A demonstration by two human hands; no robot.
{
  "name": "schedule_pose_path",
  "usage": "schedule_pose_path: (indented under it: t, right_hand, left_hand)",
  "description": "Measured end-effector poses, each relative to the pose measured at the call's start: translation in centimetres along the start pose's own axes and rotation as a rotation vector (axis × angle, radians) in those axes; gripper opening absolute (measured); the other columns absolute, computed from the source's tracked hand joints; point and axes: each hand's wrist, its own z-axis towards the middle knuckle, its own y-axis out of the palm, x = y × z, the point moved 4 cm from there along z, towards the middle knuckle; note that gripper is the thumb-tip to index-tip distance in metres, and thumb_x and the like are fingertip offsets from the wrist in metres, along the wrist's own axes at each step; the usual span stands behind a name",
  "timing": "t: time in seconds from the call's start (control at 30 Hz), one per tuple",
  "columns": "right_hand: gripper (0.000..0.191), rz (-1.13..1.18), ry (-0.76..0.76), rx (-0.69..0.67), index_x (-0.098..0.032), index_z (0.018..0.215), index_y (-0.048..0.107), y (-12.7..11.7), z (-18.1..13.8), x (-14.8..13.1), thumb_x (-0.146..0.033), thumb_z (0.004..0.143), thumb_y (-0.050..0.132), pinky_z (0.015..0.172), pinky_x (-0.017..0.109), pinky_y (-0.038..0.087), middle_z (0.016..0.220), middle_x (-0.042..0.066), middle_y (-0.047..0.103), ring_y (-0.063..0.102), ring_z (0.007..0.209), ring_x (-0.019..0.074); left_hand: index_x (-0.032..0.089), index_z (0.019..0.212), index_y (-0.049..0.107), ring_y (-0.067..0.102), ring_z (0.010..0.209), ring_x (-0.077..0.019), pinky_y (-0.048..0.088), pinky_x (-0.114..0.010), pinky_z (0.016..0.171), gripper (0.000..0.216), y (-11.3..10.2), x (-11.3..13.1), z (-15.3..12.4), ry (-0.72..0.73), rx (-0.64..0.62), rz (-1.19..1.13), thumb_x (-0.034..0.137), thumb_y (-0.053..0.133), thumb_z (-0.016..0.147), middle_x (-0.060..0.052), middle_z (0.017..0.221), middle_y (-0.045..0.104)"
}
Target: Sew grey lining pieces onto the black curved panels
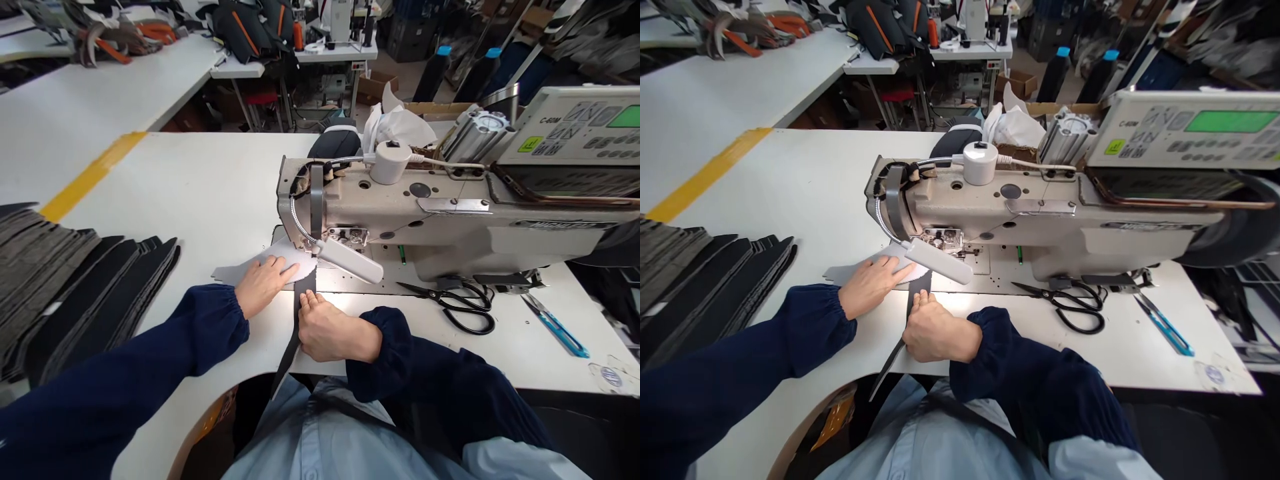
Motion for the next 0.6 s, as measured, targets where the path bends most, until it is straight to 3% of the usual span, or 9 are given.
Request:
schedule_pose_path:
  t: [0.17,0.33,0.47,0.6]
  right_hand:
    - [0.058,0.016,0.002,0.011,0.014,0.121,0.058,-0.1,0.0,0.1,-0.034,0.09,0.05,0.093,0.052,0.048,0.126,0.04,0.052,0.059,0.116,0.044]
    - [0.06,0.02,0.009,-0.016,0.016,0.124,0.055,-0.4,-0.1,0.1,-0.035,0.092,0.048,0.095,0.05,0.049,0.128,0.04,0.05,0.057,0.117,0.0444]
    - [0.061,0.014,0.012,0.006,0.015,0.123,0.055,-0.2,-0.2,0.1,-0.036,0.091,0.05,0.094,0.051,0.05,0.128,0.04,0.05,0.057,0.118,0.045]
    - [0.051,-0.039,-0.002,0.066,0.014,0.123,0.056,0.6,-0.3,-0.2,-0.023,0.089,0.05,0.092,0.052,0.051,0.128,0.039,0.051,0.06,0.116,0.0424]
  left_hand:
    - [0.021,0.133,0.051,0.053,0.093,-0.024,0.039,-0.031,0.067,0.055,-0.9,-0.2,-0.8,0.011,-0.048,0.067,-0.003,0.041,0.084,-0.012,0.102,0.059]
    - [0.014,0.114,0.056,0.054,0.091,-0.024,0.041,-0.028,0.062,0.048,-2.4,0.9,-1.5,0.034,-0.133,-0.055,-0.008,0.05,0.072,-0.012,0.097,0.057]
    - [0.01,0.103,0.056,0.057,0.088,-0.0244,0.047,-0.031,0.069,0.036,-2.6,1.9,-1.6,0.113,-0.136,-0.159,-0.004,0.055,0.07,-0.012,0.095,0.057]
    - [0.008,0.1,0.056,0.059,0.085,-0.0243,0.05,-0.033,0.073,0.03,-2.2,2.6,-1.3,0.17,-0.149,-0.191,-0.002,0.048,0.072,-0.013,0.094,0.058]
